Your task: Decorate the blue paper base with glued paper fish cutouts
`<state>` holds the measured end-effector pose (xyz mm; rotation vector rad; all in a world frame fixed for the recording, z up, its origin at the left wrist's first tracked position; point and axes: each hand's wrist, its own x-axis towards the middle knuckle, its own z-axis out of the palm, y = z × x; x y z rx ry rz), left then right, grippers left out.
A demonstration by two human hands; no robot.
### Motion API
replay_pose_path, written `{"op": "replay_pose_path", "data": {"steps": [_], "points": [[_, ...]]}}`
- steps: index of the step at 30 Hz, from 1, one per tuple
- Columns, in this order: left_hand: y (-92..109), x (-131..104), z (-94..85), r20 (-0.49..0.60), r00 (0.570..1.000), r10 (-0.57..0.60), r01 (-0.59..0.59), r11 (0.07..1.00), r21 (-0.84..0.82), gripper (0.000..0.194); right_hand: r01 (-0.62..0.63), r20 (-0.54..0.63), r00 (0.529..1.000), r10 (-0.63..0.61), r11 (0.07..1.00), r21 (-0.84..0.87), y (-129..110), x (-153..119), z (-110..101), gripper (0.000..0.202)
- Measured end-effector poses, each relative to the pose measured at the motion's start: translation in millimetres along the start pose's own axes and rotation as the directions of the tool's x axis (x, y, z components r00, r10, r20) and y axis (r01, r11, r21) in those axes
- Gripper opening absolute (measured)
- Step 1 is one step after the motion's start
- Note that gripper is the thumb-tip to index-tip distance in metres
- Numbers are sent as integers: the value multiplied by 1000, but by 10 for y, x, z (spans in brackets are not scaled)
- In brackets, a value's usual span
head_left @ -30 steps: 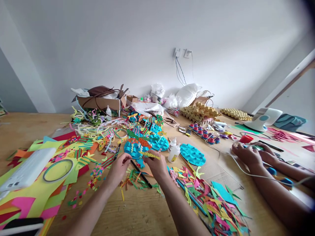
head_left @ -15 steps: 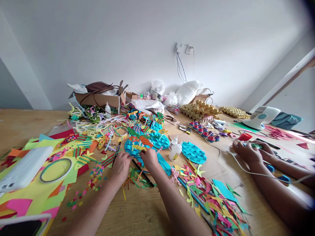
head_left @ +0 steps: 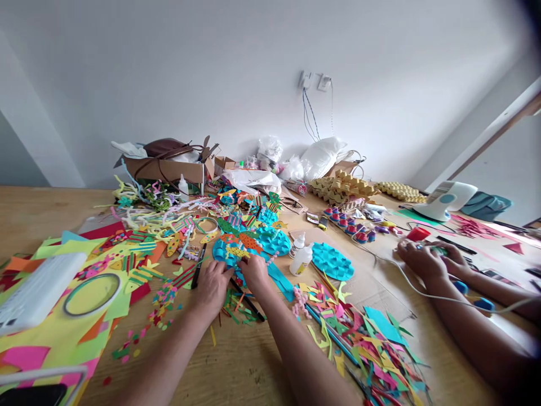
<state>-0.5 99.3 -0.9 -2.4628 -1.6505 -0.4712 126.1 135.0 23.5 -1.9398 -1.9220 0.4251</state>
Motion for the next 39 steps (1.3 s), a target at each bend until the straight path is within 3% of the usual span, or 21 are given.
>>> {"op": "replay_pose_path", "data": {"steps": [10, 39], "points": [[1, 33, 65, 53, 998, -22, 23, 999, -32, 27, -16, 3, 1000, 16, 1000, -8, -8, -7, -8, 19], [112, 96, -132, 147, 985, -89, 94, 995, -27, 31, -6, -8, 1000, 5, 998, -55, -9, -1, 28, 19]]}}
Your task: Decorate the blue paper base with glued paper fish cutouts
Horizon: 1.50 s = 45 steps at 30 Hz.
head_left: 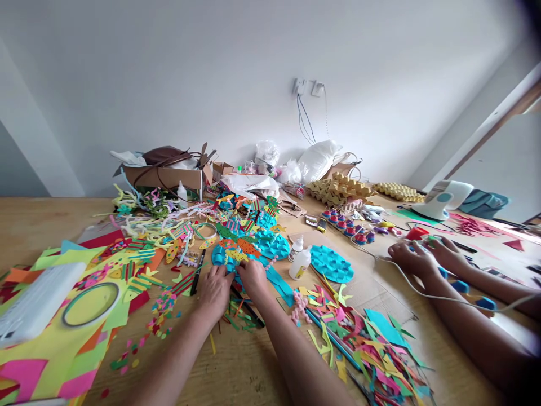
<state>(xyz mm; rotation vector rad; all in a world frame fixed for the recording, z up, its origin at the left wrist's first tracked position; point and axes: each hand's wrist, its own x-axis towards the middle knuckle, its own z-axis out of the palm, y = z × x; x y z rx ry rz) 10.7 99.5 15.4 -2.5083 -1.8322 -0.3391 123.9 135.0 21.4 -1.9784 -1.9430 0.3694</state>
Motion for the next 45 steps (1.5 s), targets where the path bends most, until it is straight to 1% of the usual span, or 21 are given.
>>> {"op": "replay_pose_path", "data": {"steps": [6, 17, 21, 27, 31, 36, 41, 45], "points": [[20, 21, -1, 3, 1000, 3, -3, 1000, 3, 30, -1, 1, 1000, 1, 1000, -4, 0, -5, -21, 20], [26, -5, 24, -48, 999, 3, -1, 999, 35, 30, 4, 4, 1000, -4, 1000, 3, -13, -32, -70, 14], [19, -21, 42, -35, 999, 4, -2, 998, 63, 30, 3, -1, 1000, -3, 1000, 0, -8, -41, -62, 14], [-12, -24, 81, -53, 999, 11, -7, 998, 64, 30, 6, 5, 1000, -6, 1000, -11, -3, -37, -36, 17], [-19, -8, 87, -64, 998, 10, -6, 998, 58, 29, 13, 7, 1000, -13, 1000, -19, -2, -39, -45, 17], [-39, 5, 93, -66, 998, -1, 5, 999, 54, 31, 16, 10, 1000, -16, 999, -38, 5, -32, -49, 17], [-82, 5, 102, -50, 999, -3, 4, 1000, 19, 32, 14, 12, 1000, -14, 998, -58, -2, -15, -27, 18], [-113, 2, 121, -69, 998, 10, -11, 1000, -15, 33, 19, 10, 1000, -19, 998, -66, -12, -15, -26, 19]]}}
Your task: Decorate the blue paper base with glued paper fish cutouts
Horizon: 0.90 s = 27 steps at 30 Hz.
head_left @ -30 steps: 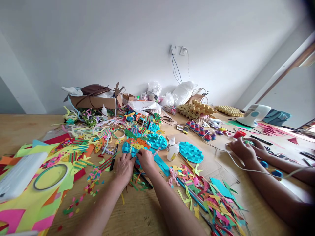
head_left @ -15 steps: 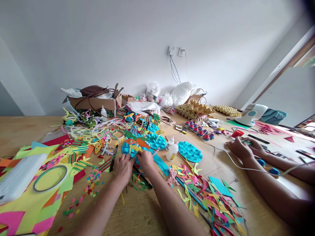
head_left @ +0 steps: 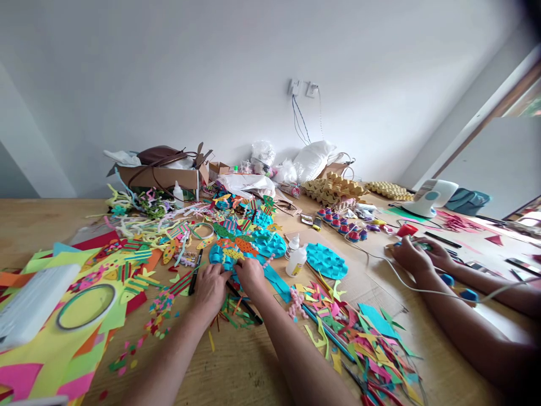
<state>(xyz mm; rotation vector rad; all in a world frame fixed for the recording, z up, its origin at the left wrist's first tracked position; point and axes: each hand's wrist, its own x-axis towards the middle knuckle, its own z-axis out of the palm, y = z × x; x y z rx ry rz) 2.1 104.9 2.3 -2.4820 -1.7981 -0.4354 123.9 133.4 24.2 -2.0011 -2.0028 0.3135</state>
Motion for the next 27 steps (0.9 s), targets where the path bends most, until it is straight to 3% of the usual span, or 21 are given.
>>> {"op": "replay_pose_path", "data": {"steps": [27], "points": [[130, -21, -19, -2, 999, -49, 49, 994, 96, 31, -11, -20, 1000, 12, 1000, 17, 0, -24, -17, 18]]}}
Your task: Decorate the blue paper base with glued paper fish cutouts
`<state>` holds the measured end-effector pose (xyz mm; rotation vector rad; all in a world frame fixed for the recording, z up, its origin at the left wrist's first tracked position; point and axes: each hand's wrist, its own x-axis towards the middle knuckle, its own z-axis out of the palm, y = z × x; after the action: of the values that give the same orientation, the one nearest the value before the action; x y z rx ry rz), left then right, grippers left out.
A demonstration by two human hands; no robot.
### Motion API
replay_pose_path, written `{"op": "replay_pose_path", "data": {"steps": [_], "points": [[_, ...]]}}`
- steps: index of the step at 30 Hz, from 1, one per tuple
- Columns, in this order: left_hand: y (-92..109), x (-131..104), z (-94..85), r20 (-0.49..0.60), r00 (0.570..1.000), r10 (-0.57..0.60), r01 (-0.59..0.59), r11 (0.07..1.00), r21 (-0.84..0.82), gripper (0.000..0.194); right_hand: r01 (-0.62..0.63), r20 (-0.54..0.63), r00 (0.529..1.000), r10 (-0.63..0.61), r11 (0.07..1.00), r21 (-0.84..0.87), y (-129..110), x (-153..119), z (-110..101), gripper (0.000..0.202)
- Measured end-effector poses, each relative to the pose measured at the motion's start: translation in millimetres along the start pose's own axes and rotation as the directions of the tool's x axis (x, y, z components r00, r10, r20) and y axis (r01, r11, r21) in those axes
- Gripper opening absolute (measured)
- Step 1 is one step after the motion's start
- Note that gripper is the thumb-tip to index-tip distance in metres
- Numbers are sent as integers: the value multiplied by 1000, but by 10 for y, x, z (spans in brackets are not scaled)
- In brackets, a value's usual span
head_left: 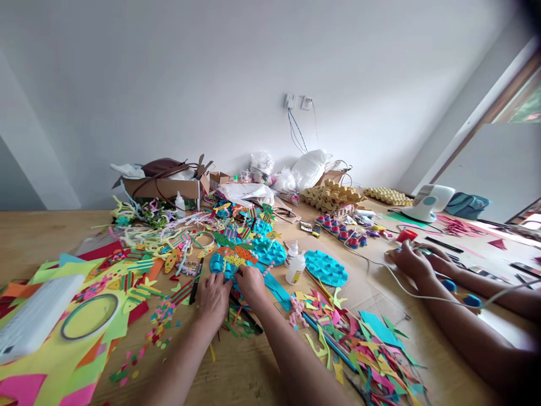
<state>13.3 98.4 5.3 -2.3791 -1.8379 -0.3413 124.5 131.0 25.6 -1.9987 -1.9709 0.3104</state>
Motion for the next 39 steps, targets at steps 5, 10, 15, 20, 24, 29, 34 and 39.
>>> {"op": "replay_pose_path", "data": {"steps": [5, 10, 15, 20, 24, 29, 34, 39], "points": [[-22, -14, 5, 2, 1000, -8, 8, 1000, -22, 30, -5, -21, 1000, 5, 1000, 15, -3, -10, -7, 17], [-40, -26, -6, -8, 1000, -4, 4, 1000, -25, 30, -3, -33, 999, 4, 1000, 28, 1, -9, -1, 17], [-54, -23, 16, -26, 1000, -8, 7, 999, -33, 30, 9, -39, 999, -8, 999, 41, 2, -35, -21, 19], [-70, -18, 37, -28, 1000, -2, 1, 999, -36, 30, 12, -38, 999, -11, 999, 47, -1, -59, -42, 20], [-63, -16, 49, -25, 1000, 11, -12, 999, -35, 30, 20, -30, 999, -19, 999, 47, 5, -61, -36, 20], [-28, 7, 46, -5, 1000, 11, -11, 1000, -26, 29, 12, -18, 1000, -12, 999, 43, 6, -54, -22, 19], [-15, 13, -3, 27, 1000, 6, -5, 1000, -30, 32, -9, -2, 1000, 9, 999, 43, 11, -94, -88, 20], [-19, -5, -26, 22, 1000, 9, -8, 999, -49, 32, -35, 14, 999, 35, 998, 50, 64, -301, -298, 22]]}}
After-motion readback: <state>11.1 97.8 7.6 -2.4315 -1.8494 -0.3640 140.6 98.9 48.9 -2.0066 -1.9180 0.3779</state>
